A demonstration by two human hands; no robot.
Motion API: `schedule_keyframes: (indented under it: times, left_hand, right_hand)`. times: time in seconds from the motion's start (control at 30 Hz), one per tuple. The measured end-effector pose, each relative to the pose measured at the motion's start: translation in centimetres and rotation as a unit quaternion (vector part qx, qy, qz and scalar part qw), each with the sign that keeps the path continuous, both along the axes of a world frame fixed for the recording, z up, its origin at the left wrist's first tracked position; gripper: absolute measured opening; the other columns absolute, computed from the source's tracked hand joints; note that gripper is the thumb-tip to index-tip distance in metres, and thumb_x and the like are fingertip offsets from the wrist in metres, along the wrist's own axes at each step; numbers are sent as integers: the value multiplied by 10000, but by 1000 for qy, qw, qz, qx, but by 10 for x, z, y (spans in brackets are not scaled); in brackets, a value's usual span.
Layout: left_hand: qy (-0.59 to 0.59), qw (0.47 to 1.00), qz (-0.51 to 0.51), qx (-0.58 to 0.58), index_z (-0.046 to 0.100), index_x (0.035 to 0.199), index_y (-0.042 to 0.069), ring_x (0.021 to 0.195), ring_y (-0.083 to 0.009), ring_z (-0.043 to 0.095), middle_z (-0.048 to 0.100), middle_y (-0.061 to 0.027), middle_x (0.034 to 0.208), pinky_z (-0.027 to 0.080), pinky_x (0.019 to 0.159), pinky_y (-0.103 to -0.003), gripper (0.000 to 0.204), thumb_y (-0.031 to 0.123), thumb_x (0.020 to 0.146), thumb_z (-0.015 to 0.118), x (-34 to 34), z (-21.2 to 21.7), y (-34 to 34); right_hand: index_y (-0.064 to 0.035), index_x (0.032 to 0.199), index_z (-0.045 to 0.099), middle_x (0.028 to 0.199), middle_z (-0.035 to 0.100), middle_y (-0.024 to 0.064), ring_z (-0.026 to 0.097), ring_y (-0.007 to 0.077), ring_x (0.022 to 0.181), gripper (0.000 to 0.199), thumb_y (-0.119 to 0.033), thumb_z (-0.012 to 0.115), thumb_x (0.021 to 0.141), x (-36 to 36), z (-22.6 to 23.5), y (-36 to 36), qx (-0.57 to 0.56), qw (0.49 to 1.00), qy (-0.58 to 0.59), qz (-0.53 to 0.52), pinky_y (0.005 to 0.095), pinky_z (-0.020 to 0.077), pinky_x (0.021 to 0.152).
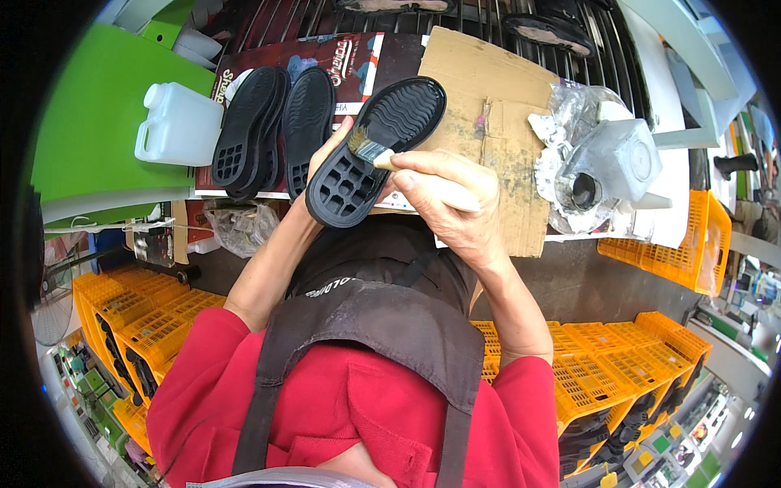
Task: Applying adhesive or glue to the bottom surface of shoe soles using a manual brush.
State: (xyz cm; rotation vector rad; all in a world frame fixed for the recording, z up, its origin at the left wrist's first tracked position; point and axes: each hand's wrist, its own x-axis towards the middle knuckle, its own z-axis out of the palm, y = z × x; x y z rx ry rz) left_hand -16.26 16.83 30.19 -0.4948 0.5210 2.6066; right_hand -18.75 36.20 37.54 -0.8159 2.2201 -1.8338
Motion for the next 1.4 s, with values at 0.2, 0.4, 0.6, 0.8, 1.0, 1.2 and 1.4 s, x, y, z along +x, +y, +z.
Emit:
schedule_keyframes:
  times: [0.2, 0.4, 0.6, 0.8, 1.0, 1.2, 1.4]
  left_hand:
    - [77, 996, 31, 26, 552, 1208, 14, 798, -216, 690, 672, -140, 1002, 597, 715, -346, 482, 406, 1015, 349, -6, -12, -1]
    - [93, 995, 28, 6, 560, 1185, 0, 788, -199, 686, 680, -120, 969, 581, 708, -321, 441, 351, 1022, 349, -10, -15, -3]
    - [27, 997, 20, 73, 589, 1108, -15, 752, -298, 671, 665, -194, 927, 577, 669, -390, 478, 404, 996, 387, -11, -5, 0]
    - [13, 993, -23, 116, 574, 1147, -17, 825, -301, 674, 663, -194, 1010, 578, 760, -415, 406, 320, 1003, 399, -9, 2, 4]
    - [36, 980, -126, 146, 582, 1138, -27, 775, -293, 678, 672, -189, 960, 585, 698, -377, 397, 301, 1002, 404, -8, -1, 4]
    - [26, 975, -203, -82, 599, 1030, -25, 593, -277, 626, 639, -189, 791, 488, 436, -330, 392, 289, 1011, 364, -4, 15, 6]
    - [35, 934, -333, 126, 542, 1137, -9, 574, -308, 619, 592, -288, 805, 516, 435, -326, 452, 364, 1002, 325, -11, -24, 2]
  right_hand:
    - [10, 978, 694, 850, 690, 114, 652, 179, 716, 186, -84, 720, 819, 6, 2, -2, -2, 1000, 24, 18, 267, 498, 637]
    - [15, 975, 691, 822, 684, 110, 642, 188, 697, 198, -70, 730, 801, 9, 8, -2, -18, 999, 20, 38, 267, 492, 631]
    - [25, 911, 698, 847, 691, 113, 637, 204, 670, 154, -46, 727, 778, 10, 23, 1, 8, 995, 82, 63, 280, 500, 608]
    - [40, 869, 692, 870, 696, 134, 642, 223, 658, 133, -42, 725, 770, 9, 33, 3, -6, 992, 73, 105, 293, 505, 579]
    - [38, 854, 688, 874, 694, 150, 645, 241, 651, 124, -36, 726, 762, -5, 34, 4, -34, 980, 88, 177, 311, 509, 557]
    - [65, 950, 680, 710, 650, 137, 624, 182, 604, 363, -287, 650, 868, -18, 28, 3, -10, 973, 108, 204, 276, 481, 535]
    - [52, 948, 691, 697, 649, 139, 637, 202, 613, 341, -269, 675, 837, -40, 26, -4, -10, 955, 100, 280, 283, 483, 553]
